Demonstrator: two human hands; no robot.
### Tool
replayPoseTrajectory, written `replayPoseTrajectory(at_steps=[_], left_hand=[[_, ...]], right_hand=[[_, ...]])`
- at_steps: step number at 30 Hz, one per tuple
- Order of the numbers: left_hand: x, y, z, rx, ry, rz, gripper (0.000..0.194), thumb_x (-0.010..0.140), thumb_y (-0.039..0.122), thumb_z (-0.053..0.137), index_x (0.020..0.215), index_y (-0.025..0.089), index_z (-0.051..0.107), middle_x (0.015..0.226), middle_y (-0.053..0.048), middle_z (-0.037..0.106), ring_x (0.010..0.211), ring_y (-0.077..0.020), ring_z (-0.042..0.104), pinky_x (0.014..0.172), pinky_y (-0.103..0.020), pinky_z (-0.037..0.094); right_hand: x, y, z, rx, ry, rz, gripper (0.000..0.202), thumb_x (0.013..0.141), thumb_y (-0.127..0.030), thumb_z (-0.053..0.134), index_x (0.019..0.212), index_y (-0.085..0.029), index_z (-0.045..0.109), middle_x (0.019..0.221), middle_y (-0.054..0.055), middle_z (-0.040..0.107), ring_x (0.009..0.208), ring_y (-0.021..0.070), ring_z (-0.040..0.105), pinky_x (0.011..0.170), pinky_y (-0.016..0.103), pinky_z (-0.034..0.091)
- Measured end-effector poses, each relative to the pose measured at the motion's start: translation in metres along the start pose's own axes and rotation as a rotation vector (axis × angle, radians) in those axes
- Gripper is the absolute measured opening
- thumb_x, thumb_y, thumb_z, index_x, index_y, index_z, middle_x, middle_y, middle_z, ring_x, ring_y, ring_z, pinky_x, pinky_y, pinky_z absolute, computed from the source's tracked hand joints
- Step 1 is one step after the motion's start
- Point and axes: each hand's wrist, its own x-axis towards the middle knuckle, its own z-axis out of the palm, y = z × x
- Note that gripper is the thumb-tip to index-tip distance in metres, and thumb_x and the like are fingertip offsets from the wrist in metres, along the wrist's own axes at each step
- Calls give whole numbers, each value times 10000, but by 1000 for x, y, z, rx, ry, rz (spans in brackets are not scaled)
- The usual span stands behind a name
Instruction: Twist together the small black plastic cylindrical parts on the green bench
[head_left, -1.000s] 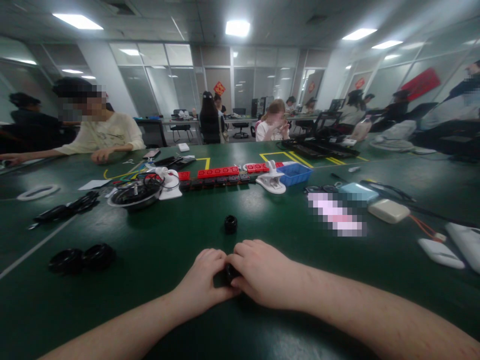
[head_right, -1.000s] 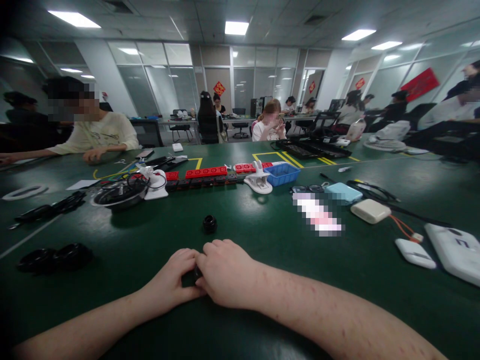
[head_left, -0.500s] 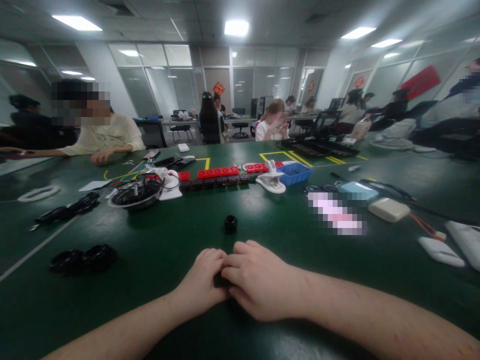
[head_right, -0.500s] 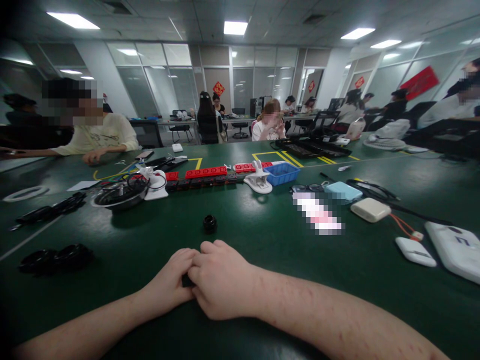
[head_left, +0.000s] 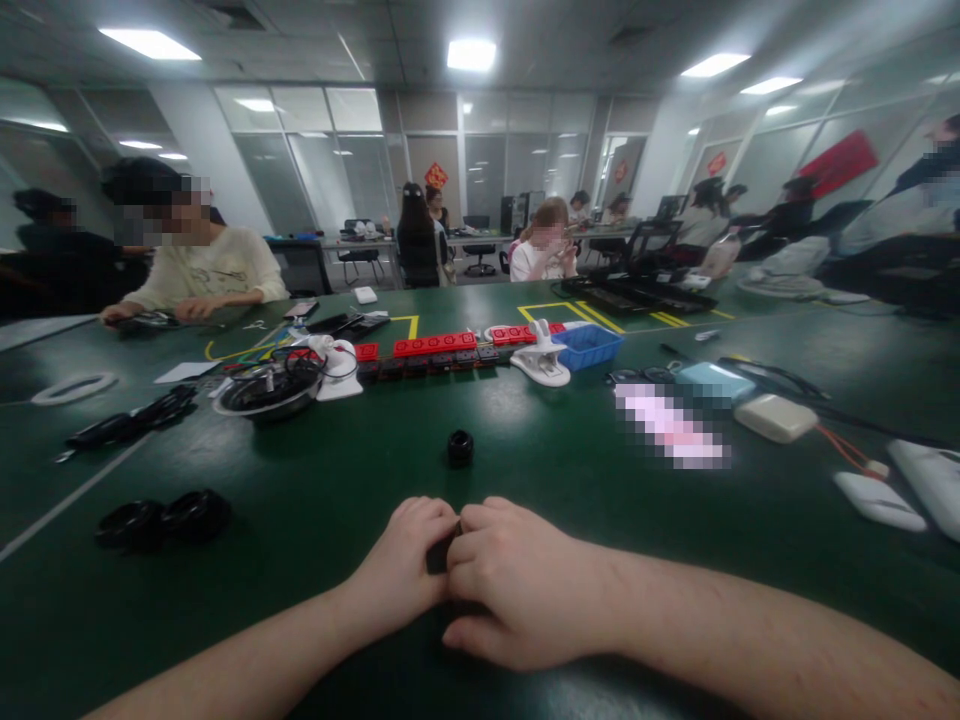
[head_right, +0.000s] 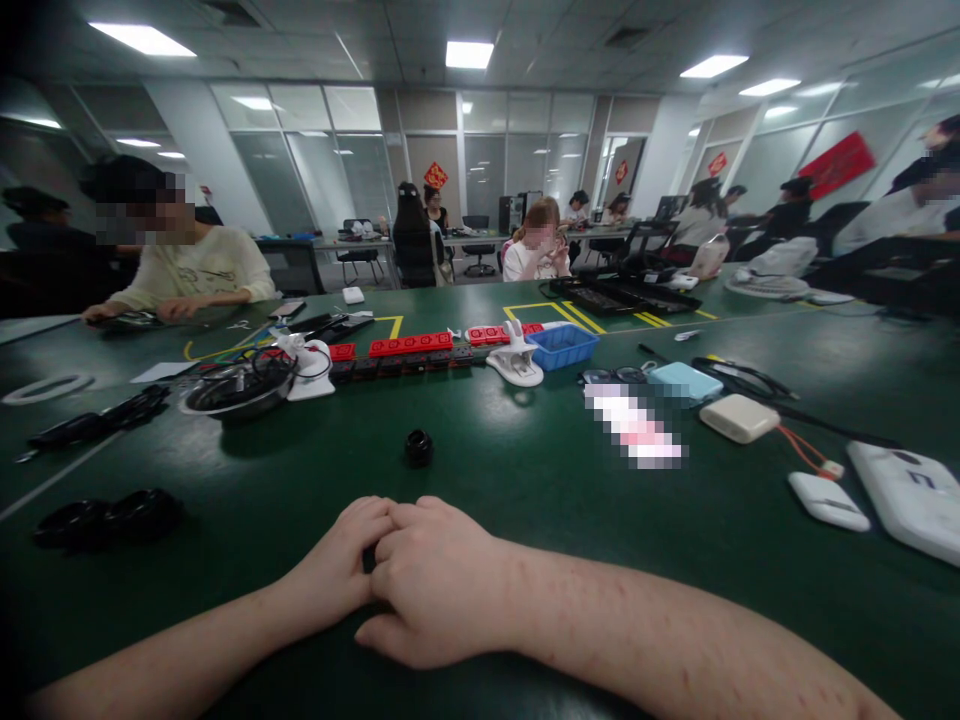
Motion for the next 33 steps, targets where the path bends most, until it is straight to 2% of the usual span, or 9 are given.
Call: replayPoseTrajectory(at_steps=[5,9,16,22,28,33], left_hand=[[1,3,-2,1,-13,-24,61,686,226,571,727,185,553,789,-5,527,786,-187,475,727,-321,383],[1,1,-2,-4,-10,-17,97,685,261,593,726,184,552,795,-4,529,791,-190,475,725,-315,381],[0,-3,-1,-19,-36,-4,194,727,375,588,740,184,557,836,-14,541,804,-195,470,725,-318,379],[0,-4,-1,-10,-29,20,312,742,485,537,716,174,544,816,-24,535,776,-198,471,707,-323,383],[0,-4,0,19,-20,12,286,745,452,552,693,171,544,796,-22,539,764,-191,478,697,-316,381],[1,-6,2,40,-19,18,274,722,442,587,713,170,561,797,-18,544,766,-191,482,712,-316,380]], right_hand=[[0,-4,-2,-26,-63,21,279,783,-397,548,725,-147,657,668,40,638,702,166,504,693,291,367],[1,-6,-7,-76,-107,86,327,795,-428,522,702,-150,667,616,46,622,633,169,506,628,291,369],[3,3,-4,-216,-85,244,516,860,-504,367,638,-136,653,547,63,591,578,182,500,560,301,318],[4,7,-5,-230,-107,287,609,834,-605,312,651,-131,648,576,73,598,612,190,509,577,313,303],[5,12,-4,-239,-81,343,642,790,-665,320,708,-113,637,681,94,613,664,203,523,606,320,329],[7,17,5,-213,-30,333,651,764,-696,317,758,-112,605,741,96,600,696,215,521,610,324,364]])
